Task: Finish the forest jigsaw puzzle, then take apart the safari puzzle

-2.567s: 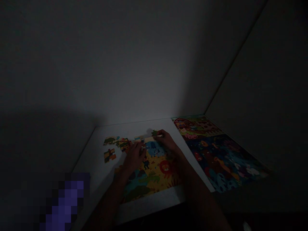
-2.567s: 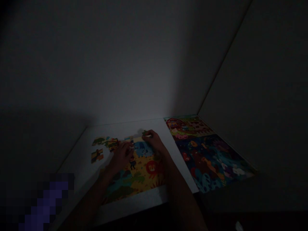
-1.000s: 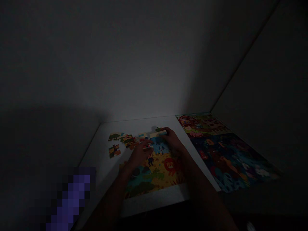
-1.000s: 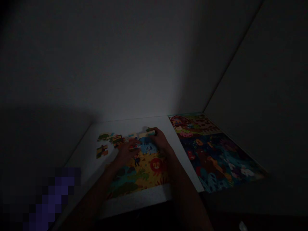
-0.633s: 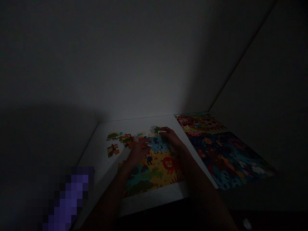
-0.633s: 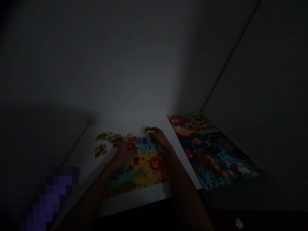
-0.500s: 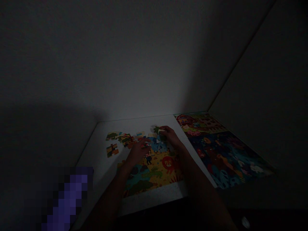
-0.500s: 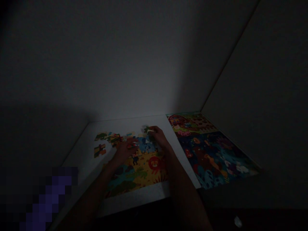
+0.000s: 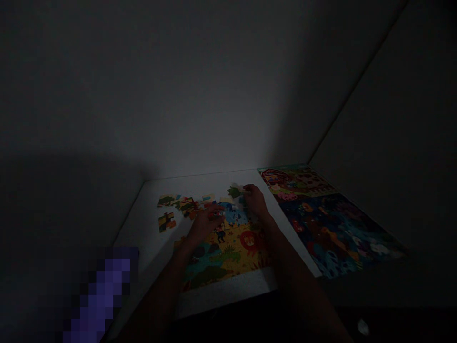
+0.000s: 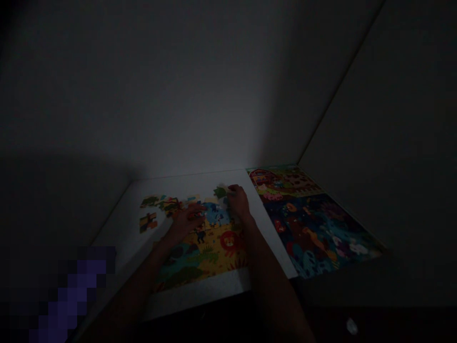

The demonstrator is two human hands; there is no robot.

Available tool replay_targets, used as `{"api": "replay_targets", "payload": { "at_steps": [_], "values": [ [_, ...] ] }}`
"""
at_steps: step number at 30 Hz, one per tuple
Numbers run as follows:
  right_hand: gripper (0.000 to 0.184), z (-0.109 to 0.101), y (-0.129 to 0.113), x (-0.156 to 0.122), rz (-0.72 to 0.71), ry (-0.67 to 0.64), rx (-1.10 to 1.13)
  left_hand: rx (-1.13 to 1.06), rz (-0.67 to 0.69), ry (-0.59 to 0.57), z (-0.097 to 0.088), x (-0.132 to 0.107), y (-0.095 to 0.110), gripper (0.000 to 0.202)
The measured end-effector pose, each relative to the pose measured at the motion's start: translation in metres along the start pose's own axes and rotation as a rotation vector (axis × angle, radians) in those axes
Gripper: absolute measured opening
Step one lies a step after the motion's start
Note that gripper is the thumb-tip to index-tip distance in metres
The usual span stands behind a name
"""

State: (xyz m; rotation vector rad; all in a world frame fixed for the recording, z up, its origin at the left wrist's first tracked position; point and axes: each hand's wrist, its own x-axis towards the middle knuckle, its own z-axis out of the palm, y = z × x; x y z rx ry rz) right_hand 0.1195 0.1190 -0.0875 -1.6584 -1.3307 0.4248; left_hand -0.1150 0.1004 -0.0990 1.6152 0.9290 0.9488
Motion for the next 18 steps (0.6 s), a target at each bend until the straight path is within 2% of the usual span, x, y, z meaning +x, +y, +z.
{"api": "replay_targets", "payload": {
  "at_steps": [2, 4, 6, 11, 15, 18],
  "values": [
    [0.027, -0.002, -0.002, 0.000, -0.025, 0.015, -0.071, 0.007, 0.004, -0.005, -0.001, 0.000, 0.001, 0.034],
    [0.020, -0.004, -0.006, -0.002, -0.078, -0.024, -0.152, 0.016, 0.020, -0.009, -0.002, -0.001, 0.001, 0.035],
    [0.014, -0.004, -0.011, -0.004, -0.138, -0.142, -0.174, 0.020, 0.037, -0.017, -0.002, -0.001, 0.002, 0.035],
    [0.029, -0.004, -0.022, -0.015, -0.173, -0.496, -0.080, 0.045, 0.041, -0.019, -0.003, 0.000, 0.002, 0.035],
    [0.034, -0.006, -0.026, -0.018, -0.138, -0.634, -0.035, 0.037, 0.056, -0.006, -0.003, 0.001, 0.002, 0.032],
    [0.031, -0.007, -0.025, -0.017, -0.092, -0.732, 0.043, 0.084, 0.075, 0.003, -0.003, 0.001, 0.004, 0.027]
  ]
}}
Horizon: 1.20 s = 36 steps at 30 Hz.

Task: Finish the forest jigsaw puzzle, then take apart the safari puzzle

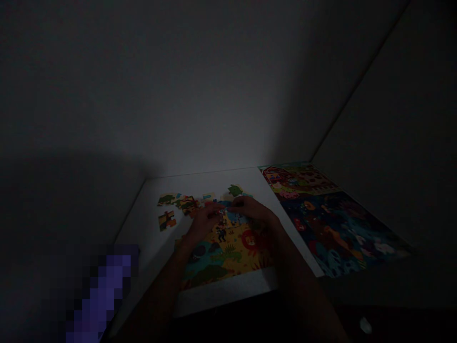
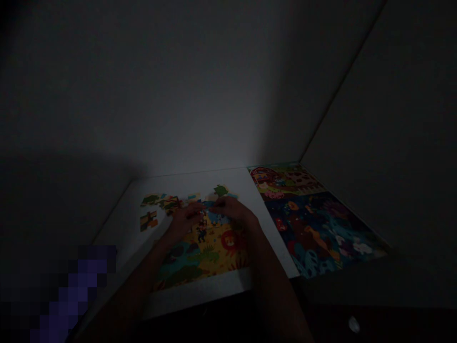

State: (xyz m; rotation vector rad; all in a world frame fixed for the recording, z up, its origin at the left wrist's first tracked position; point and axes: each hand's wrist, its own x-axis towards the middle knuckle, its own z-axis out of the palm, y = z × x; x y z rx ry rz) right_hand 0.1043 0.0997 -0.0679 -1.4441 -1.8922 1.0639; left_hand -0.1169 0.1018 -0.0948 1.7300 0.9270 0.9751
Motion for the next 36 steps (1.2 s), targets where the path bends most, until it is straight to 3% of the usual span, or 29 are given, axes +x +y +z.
{"api": "replay_targets", "payload": {
  "at_steps": [6, 14, 20, 23, 27, 29, 31, 36],
  "values": [
    [0.022, 0.000, -0.002, 0.001, 0.021, -0.076, 0.103, 0.087, -0.061, 0.229, -0.004, 0.003, -0.002, 0.026],
    [0.025, -0.002, -0.006, -0.002, 0.015, -0.069, 0.110, 0.174, -0.100, 0.637, -0.034, 0.010, -0.018, 0.031],
    [0.029, -0.001, -0.012, -0.003, 0.029, -0.050, 0.159, 0.280, -0.059, 0.780, -0.044, 0.005, -0.012, 0.030],
    [0.031, 0.000, -0.014, -0.004, 0.041, -0.050, 0.204, 0.364, 0.049, 0.674, -0.033, 0.001, -0.004, 0.024],
    [0.033, 0.000, -0.011, -0.003, 0.027, -0.082, 0.231, 0.355, 0.123, 0.206, -0.010, -0.002, 0.001, 0.021],
    [0.031, 0.000, -0.007, -0.002, 0.008, -0.090, 0.220, 0.376, 0.140, 0.030, -0.001, -0.003, 0.001, 0.020],
    [0.029, 0.001, -0.005, -0.001, -0.004, -0.087, 0.213, 0.414, 0.152, -0.046, 0.004, -0.004, 0.000, 0.021],
    [0.023, -0.002, -0.008, -0.002, 0.027, -0.090, 0.217, 0.462, 0.179, -0.082, 0.003, -0.002, -0.001, 0.021]
  ]
}}
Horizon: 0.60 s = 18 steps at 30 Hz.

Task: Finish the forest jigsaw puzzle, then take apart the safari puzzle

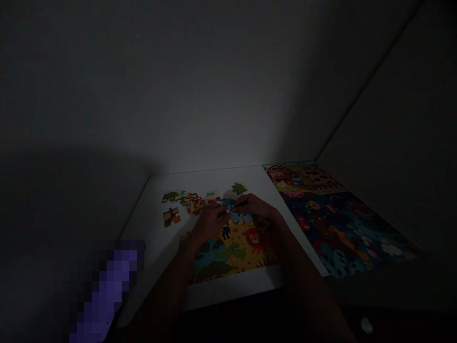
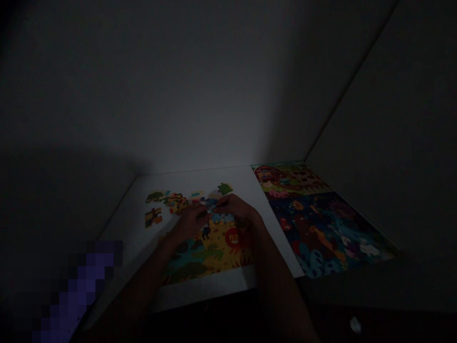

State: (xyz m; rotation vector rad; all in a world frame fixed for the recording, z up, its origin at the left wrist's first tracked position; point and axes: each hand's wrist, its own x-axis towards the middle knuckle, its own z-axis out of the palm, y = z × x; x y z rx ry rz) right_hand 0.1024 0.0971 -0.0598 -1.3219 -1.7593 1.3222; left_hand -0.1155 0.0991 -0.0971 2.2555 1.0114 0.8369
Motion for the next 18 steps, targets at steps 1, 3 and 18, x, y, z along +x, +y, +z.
{"api": "replay_targets", "payload": {
  "at_steps": [1, 3, 18],
  "values": [
    [0.022, -0.002, -0.002, -0.002, 0.009, -0.005, 0.004, -0.011, -0.001, -0.007, 0.000, 0.000, 0.000, 0.022],
    [0.023, -0.006, -0.004, -0.005, 0.033, -0.020, 0.019, -0.062, -0.029, -0.012, -0.001, 0.001, 0.000, 0.026],
    [0.022, -0.014, 0.001, -0.005, -0.008, 0.013, -0.038, -0.030, -0.226, 0.228, -0.007, 0.003, -0.010, 0.021]
  ]
}}
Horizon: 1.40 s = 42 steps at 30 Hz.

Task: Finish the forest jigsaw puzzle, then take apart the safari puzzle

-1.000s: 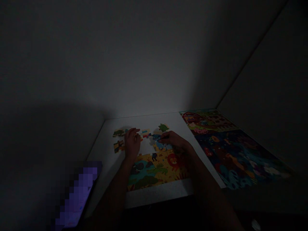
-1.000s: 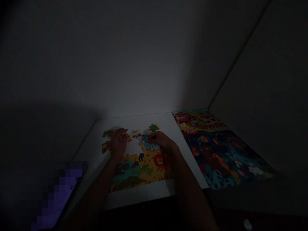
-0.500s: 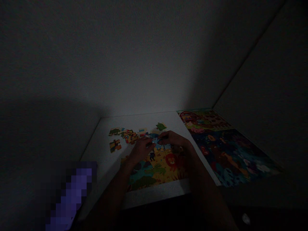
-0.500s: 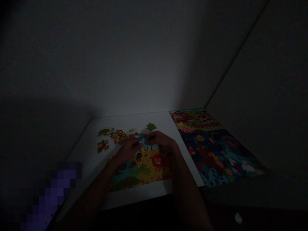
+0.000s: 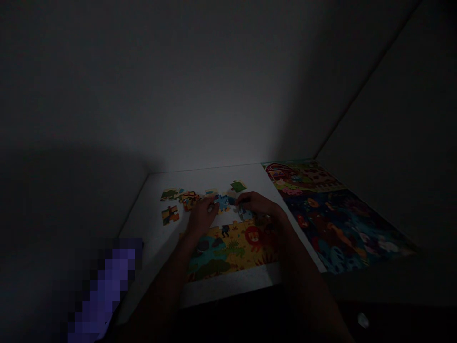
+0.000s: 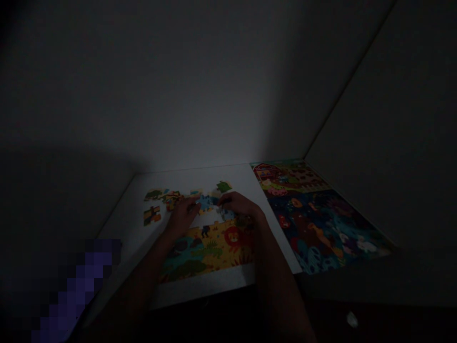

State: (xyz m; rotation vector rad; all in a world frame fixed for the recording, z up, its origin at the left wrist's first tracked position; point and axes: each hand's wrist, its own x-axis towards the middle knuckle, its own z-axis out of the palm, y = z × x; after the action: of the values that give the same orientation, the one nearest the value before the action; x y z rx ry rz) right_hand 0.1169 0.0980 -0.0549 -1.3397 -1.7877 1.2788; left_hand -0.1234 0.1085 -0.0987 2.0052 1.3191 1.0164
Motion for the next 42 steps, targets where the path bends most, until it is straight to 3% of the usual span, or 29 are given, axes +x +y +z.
{"api": "replay_targets", "payload": {
  "at_steps": [6, 11, 16, 18, 22, 26, 31, 34, 37, 42],
  "values": [
    [0.020, 0.003, 0.004, 0.004, -0.021, 0.029, -0.114, 0.118, -0.085, 0.087, -0.014, 0.003, -0.006, 0.023],
    [0.024, 0.002, 0.000, 0.000, 0.059, -0.019, -0.048, 0.208, -0.140, 0.162, -0.024, 0.006, -0.013, 0.025],
    [0.021, 0.004, -0.001, 0.000, 0.051, 0.010, -0.006, 0.277, -0.181, 0.234, -0.024, 0.010, -0.021, 0.016],
    [0.022, 0.005, 0.001, 0.002, 0.086, 0.044, -0.007, 0.293, -0.198, 0.264, -0.023, 0.011, -0.024, 0.021],
    [0.028, 0.005, 0.007, 0.007, 0.143, 0.234, -0.081, 0.317, -0.194, 0.309, -0.020, 0.008, -0.027, 0.042],
    [0.032, 0.001, 0.014, 0.012, 0.118, 0.500, -0.203, 0.348, -0.088, 0.299, -0.019, 0.004, -0.024, 0.035],
    [0.032, -0.005, 0.020, 0.014, 0.119, 0.651, -0.289, 0.311, 0.042, 0.090, -0.027, -0.003, -0.016, 0.026],
    [0.031, -0.005, 0.026, 0.015, 0.114, 0.705, -0.346, 0.322, 0.082, -0.013, -0.038, -0.017, -0.013, 0.027],
    [0.031, -0.002, 0.031, 0.016, 0.110, 0.730, -0.395, 0.345, 0.098, -0.045, -0.047, -0.047, -0.016, 0.029],
    [0.029, -0.002, 0.027, 0.013, 0.087, 0.767, -0.460, 0.376, 0.122, 0.048, -0.046, -0.105, -0.023, 0.032]
  ]
}}
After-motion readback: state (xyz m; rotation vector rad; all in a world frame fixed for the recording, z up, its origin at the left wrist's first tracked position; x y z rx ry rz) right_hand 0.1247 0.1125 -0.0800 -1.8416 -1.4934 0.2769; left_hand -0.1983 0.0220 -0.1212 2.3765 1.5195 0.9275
